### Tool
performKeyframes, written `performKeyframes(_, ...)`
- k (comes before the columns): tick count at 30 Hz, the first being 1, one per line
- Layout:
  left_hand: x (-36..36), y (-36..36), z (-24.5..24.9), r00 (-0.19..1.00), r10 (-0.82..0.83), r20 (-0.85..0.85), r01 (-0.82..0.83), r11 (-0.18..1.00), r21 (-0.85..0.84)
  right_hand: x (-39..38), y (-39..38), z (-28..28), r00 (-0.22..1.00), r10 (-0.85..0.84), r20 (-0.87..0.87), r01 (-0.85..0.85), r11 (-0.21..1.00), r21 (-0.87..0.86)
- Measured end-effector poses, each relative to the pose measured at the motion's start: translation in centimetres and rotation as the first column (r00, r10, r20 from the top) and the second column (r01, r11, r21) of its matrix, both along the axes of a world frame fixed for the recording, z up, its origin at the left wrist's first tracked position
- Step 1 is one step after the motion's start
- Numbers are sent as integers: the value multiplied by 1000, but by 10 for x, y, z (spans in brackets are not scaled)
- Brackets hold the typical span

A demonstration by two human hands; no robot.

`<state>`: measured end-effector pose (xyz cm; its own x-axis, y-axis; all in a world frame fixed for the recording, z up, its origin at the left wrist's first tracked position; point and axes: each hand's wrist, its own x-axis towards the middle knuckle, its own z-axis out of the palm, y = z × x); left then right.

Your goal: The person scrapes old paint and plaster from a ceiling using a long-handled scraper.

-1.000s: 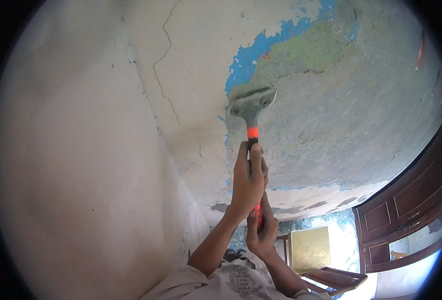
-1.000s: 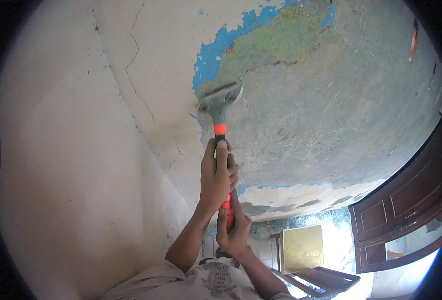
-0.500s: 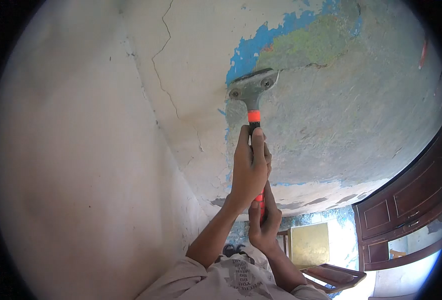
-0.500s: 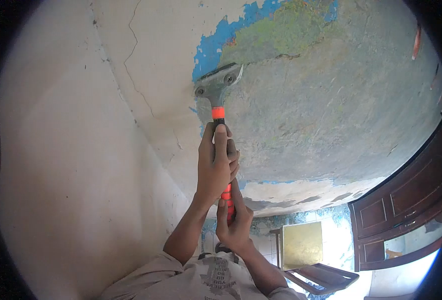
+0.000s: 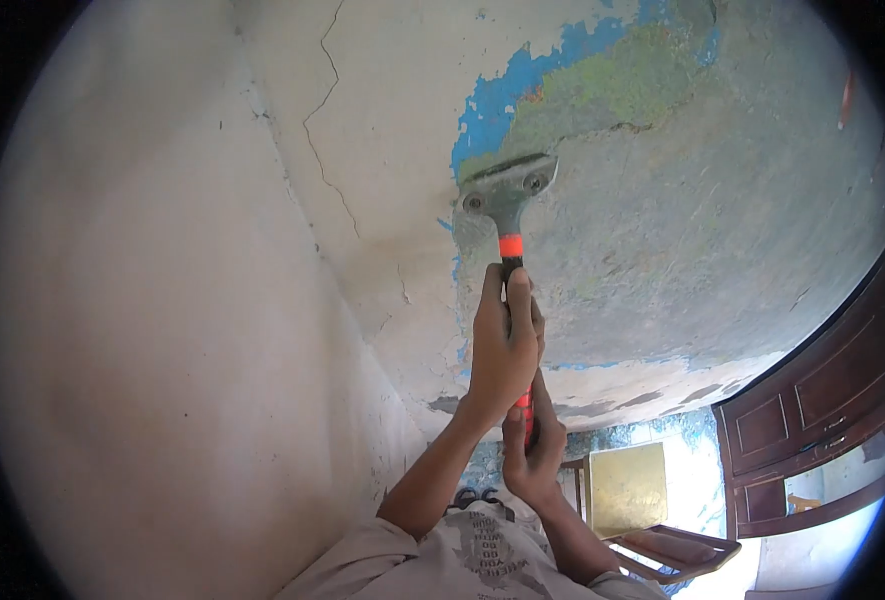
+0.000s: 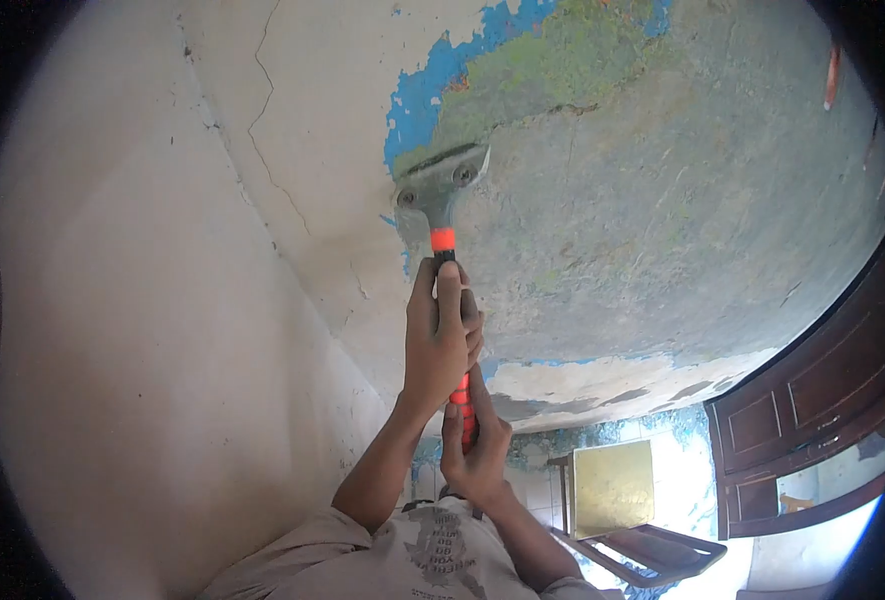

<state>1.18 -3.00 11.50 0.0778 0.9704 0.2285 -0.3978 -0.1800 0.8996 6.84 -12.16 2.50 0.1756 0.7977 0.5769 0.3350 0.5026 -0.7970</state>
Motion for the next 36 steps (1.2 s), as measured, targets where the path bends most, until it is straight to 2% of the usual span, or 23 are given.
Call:
performKeyframes(2, -2, 2, 1, 1000, 1, -6, -1, 1000, 17, 0, 2, 2, 1000, 7, -11, -7, 1000, -21)
performKeyframes(4, -6, 1, 10, 999, -47, 15, 47, 999, 10, -1, -8, 24, 996, 47, -76, -61, 979, -193)
performKeyframes(9, -2, -1, -1, 1000, 2, -1, -2, 1000, 11, -3, -2, 10, 1000, 8, -7, -8, 1000, -2)
performKeyframes(11, -4, 1, 1, 1000, -11, 7, 10, 999, 32, -2, 4, 13, 1000, 0, 16, 0, 1000, 24)
performKeyframes(16, -3, 3, 3, 999, -6, 41, 6, 1000, 21, 1, 0, 17, 1000, 19, 12, -18, 996, -88)
performKeyframes(20, -3, 3, -20, 1000, -18, 10, 17, 999, 29, 4, 2, 1, 999, -9, 51, 11, 999, -46)
performKeyframes(24, -7, 4, 8, 999, -23, 28, 22, 1000, 20, -3, 4, 11, 1000, 7, -3, -7, 999, -32)
performKeyframes(28, -8, 1, -3, 1000, -23, 17, 23, 1000, 0, -3, -1, 4, 1000, 11, 17, -10, 997, -77)
performKeyframes(29, -9, 0, -12, 1000, -26, 14, 26, 1000, -5, -3, 1, -1, 1000, 0, 28, 1, 999, -43)
performKeyframes(32, -8, 2, -2, 1000, -16, 19, 16, 1000, 13, -3, 5, -2, 999, -13, 40, 12, 1000, 13)
performKeyframes(34, -8, 3, 4, 999, -27, 36, 27, 999, 19, -5, 3, 17, 1000, 9, 10, -8, 1000, -22)
performKeyframes(36, -9, 5, 6, 996, -62, 62, 60, 998, 34, -3, 2, 13, 1000, 5, 15, -5, 999, -45)
